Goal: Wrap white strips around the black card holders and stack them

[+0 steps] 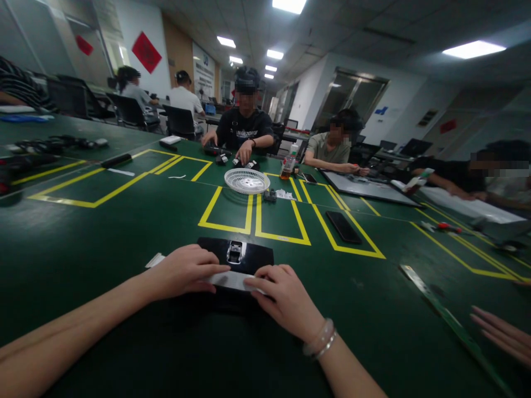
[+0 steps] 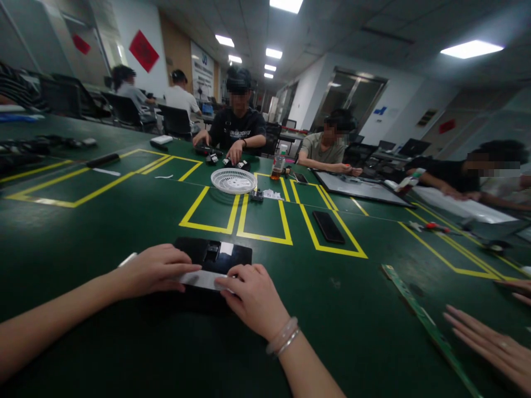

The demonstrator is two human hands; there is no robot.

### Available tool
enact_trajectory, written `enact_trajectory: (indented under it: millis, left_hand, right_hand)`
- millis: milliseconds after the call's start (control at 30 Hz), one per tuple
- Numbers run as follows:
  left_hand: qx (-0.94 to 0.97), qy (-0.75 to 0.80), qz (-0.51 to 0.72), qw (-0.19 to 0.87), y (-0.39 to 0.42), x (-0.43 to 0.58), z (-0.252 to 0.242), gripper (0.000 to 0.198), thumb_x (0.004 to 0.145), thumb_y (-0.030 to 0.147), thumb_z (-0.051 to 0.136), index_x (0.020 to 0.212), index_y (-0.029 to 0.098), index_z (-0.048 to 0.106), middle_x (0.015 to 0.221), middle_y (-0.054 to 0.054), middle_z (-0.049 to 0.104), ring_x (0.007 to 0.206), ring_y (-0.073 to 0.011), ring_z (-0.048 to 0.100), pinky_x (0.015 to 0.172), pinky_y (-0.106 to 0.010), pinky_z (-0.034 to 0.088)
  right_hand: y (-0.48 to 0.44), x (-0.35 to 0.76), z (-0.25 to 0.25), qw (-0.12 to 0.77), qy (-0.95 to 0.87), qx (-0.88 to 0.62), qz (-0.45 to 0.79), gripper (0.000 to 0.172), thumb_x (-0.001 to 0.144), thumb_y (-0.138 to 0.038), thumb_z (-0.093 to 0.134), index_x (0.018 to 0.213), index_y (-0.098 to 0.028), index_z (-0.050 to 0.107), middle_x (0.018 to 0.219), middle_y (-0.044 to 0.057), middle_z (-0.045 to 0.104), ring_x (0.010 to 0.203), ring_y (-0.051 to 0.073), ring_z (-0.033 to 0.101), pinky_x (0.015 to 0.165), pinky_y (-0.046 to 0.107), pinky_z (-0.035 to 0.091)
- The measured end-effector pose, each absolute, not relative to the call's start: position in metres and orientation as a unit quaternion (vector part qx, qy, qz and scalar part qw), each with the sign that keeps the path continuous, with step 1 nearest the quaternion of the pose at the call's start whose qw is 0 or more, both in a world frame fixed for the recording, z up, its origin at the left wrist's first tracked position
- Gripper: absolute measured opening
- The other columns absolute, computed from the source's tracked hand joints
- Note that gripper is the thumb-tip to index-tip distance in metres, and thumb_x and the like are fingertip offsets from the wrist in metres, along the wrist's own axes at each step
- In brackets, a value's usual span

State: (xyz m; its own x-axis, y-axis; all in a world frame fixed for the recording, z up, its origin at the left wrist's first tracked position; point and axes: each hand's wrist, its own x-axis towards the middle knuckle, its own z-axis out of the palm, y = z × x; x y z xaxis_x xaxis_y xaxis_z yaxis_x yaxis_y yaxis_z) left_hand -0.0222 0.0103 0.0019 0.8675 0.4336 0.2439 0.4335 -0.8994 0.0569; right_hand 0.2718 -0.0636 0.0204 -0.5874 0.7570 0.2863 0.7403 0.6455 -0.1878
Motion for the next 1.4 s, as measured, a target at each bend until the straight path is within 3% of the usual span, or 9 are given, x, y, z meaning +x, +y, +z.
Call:
enact_trajectory:
  millis: [167,300,367,433,533,700,900,1100,1400]
  left_hand:
    - [0.973,0.205,0.105,0.01,0.008,-0.017,-0.004,0.036,0.093,0.025,0.067,0.127,0.03,0.062,0.11,-0.006,0.062,0.09,-0.0213,0.061,0.077,-0.03,0.047]
    - [0.969,0.22,0.116,0.005,0.005,-0.013,-0.005,0.033,0.09,0.027,0.07,0.122,0.031,0.066,0.119,-0.007,0.059,0.103,-0.0249,0.058,0.092,-0.037,0.046]
    - [0.965,0.231,0.125,0.009,0.002,-0.01,-0.005,0.046,0.085,0.036,0.076,0.128,0.03,0.062,0.135,-0.009,0.053,0.12,-0.0312,0.051,0.104,-0.046,0.04]
    - [0.962,0.244,0.122,0.025,-0.001,-0.006,-0.005,0.073,0.08,0.05,0.079,0.142,0.026,0.051,0.149,-0.011,0.04,0.133,-0.0361,0.04,0.113,-0.053,0.03]
    - [0.96,0.255,0.096,0.063,-0.003,-0.001,-0.006,0.095,0.079,0.062,0.074,0.154,0.02,0.033,0.155,-0.013,0.031,0.14,-0.0355,0.032,0.118,-0.054,0.02]
    - [0.954,0.266,0.104,0.091,-0.003,0.005,-0.001,0.091,0.075,0.057,0.077,0.15,0.019,0.04,0.147,-0.012,0.045,0.136,-0.0328,0.041,0.121,-0.052,0.015]
    - [0.948,0.284,0.121,0.081,0.001,-0.003,0.011,0.089,0.067,0.05,0.082,0.143,0.02,0.048,0.134,-0.01,0.057,0.125,-0.0311,0.05,0.121,-0.054,0.009]
    - [0.906,0.404,0.123,0.015,0.034,-0.05,0.018,0.075,0.072,0.055,0.075,0.136,0.021,0.055,0.133,-0.009,0.058,0.126,-0.0309,0.05,0.12,-0.053,0.008]
    - [0.778,0.623,0.076,-0.043,0.08,-0.143,0.01,0.081,0.081,0.07,0.058,0.139,0.013,0.054,0.128,-0.018,0.059,0.122,-0.0367,0.051,0.112,-0.058,0.019]
  right_hand:
    - [-0.066,0.267,0.02,0.115,-0.897,-0.426,0.004,0.029,0.095,-0.023,0.059,0.121,-0.034,0.064,0.11,0.002,0.064,0.095,0.017,0.058,0.088,0.035,0.041]
    - [-0.069,0.263,0.021,0.111,-0.892,-0.438,0.008,0.027,0.092,-0.028,0.063,0.118,-0.034,0.066,0.114,0.004,0.063,0.104,0.021,0.057,0.094,0.041,0.041]
    - [-0.07,0.263,0.021,0.115,-0.891,-0.44,0.014,0.027,0.091,-0.032,0.065,0.119,-0.034,0.066,0.117,0.005,0.062,0.109,0.024,0.055,0.097,0.044,0.04]
    - [-0.07,0.262,0.02,0.115,-0.891,-0.439,0.018,0.026,0.091,-0.033,0.065,0.118,-0.034,0.066,0.118,0.005,0.063,0.109,0.024,0.055,0.098,0.045,0.039]
    - [-0.069,0.263,0.019,0.12,-0.895,-0.43,0.014,0.027,0.092,-0.034,0.065,0.118,-0.032,0.066,0.12,0.005,0.063,0.109,0.024,0.055,0.099,0.045,0.038]
    - [-0.066,0.265,0.016,0.174,-0.894,-0.412,-0.016,0.031,0.093,-0.029,0.062,0.124,-0.027,0.062,0.113,0.007,0.066,0.102,0.023,0.058,0.096,0.044,0.039]
    - [-0.067,0.267,0.019,0.237,-0.9,-0.361,-0.059,0.012,0.095,-0.024,0.056,0.098,-0.021,0.067,0.089,0.004,0.069,0.081,0.018,0.058,0.079,0.034,0.041]
    - [-0.067,0.268,0.015,0.204,-0.907,-0.352,-0.112,0.025,0.097,-0.027,0.051,0.074,-0.02,0.059,0.067,-0.001,0.06,0.059,0.013,0.048,0.06,0.031,0.029]
    - [-0.067,0.271,0.011,0.172,-0.902,-0.382,-0.105,0.031,0.097,-0.028,0.05,0.067,-0.02,0.054,0.059,-0.002,0.056,0.051,0.011,0.044,0.055,0.029,0.022]
